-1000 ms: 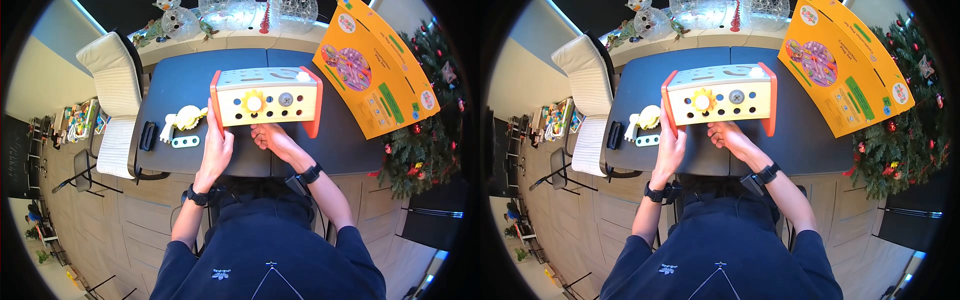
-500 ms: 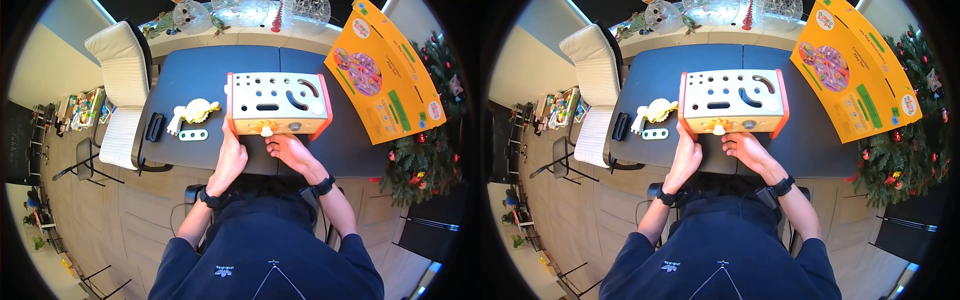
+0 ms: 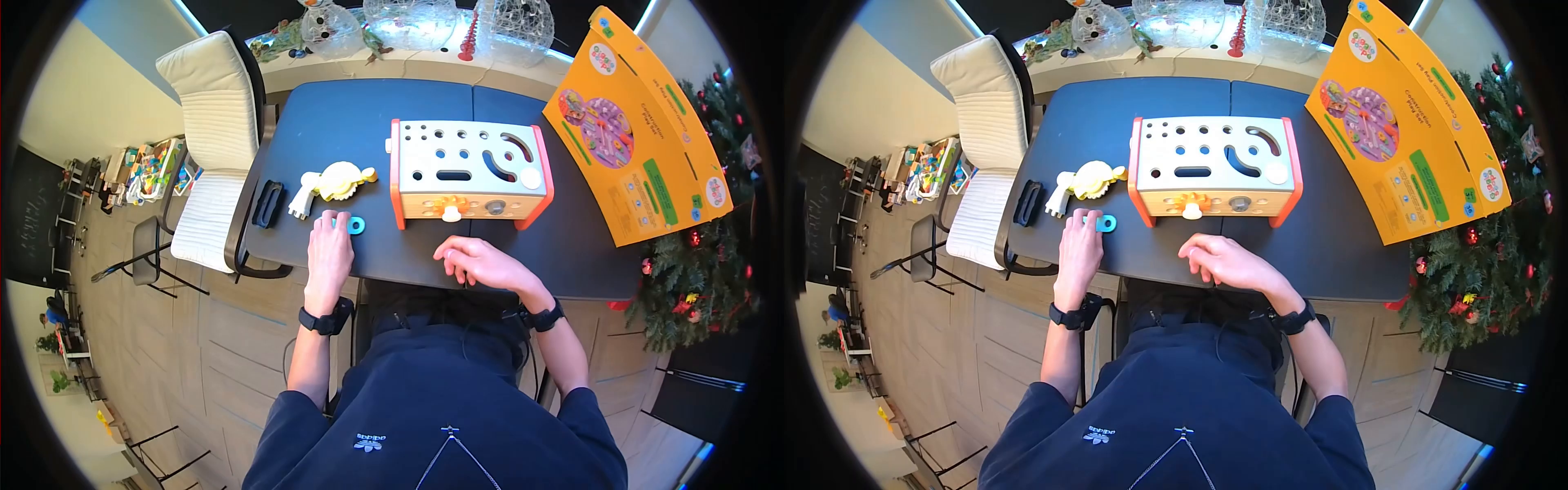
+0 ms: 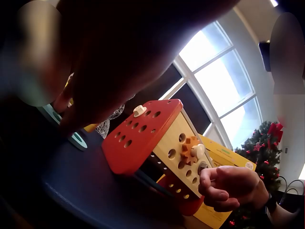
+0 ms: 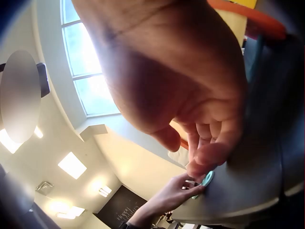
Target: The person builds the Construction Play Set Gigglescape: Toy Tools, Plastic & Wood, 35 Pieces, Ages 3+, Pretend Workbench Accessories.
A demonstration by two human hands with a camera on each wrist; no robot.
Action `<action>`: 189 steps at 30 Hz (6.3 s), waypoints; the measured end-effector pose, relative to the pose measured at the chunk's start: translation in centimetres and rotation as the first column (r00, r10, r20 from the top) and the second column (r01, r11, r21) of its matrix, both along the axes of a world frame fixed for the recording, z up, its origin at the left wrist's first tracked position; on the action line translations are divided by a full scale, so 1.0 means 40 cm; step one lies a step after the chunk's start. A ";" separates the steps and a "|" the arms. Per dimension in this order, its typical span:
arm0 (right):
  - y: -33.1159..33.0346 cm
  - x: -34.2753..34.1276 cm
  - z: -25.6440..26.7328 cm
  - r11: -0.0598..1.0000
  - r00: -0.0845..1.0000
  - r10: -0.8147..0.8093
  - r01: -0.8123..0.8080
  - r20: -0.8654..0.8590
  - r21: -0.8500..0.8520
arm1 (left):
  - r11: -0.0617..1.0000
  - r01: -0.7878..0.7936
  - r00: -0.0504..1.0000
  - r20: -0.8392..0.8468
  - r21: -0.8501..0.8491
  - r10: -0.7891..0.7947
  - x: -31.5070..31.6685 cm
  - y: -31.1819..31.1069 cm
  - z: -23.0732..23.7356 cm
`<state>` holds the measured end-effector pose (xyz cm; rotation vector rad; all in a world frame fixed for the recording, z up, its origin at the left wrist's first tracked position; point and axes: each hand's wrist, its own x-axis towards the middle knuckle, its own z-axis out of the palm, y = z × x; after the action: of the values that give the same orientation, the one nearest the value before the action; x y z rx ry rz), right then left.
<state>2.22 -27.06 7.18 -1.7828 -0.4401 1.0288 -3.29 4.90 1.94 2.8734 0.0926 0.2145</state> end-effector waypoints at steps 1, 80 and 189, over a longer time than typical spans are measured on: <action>0.006 -0.008 0.026 0.999 0.999 0.026 -0.025 0.029 -0.042 | 1.000 0.007 1.000 -0.026 -0.023 -0.008 0.005 -0.009 0.006; 0.139 0.230 0.267 0.949 0.377 -0.310 0.066 0.873 0.309 | 0.523 0.576 0.816 0.397 -0.628 -0.421 0.391 -0.115 0.288; 0.079 0.035 0.176 0.930 0.549 -0.304 -0.009 0.779 0.369 | 0.457 0.233 0.968 0.158 -0.858 -0.196 0.139 -0.130 0.167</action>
<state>3.61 -23.91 14.20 -1.8522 -0.9582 -0.1202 2.28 -0.29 8.62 1.7960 -0.1428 0.1117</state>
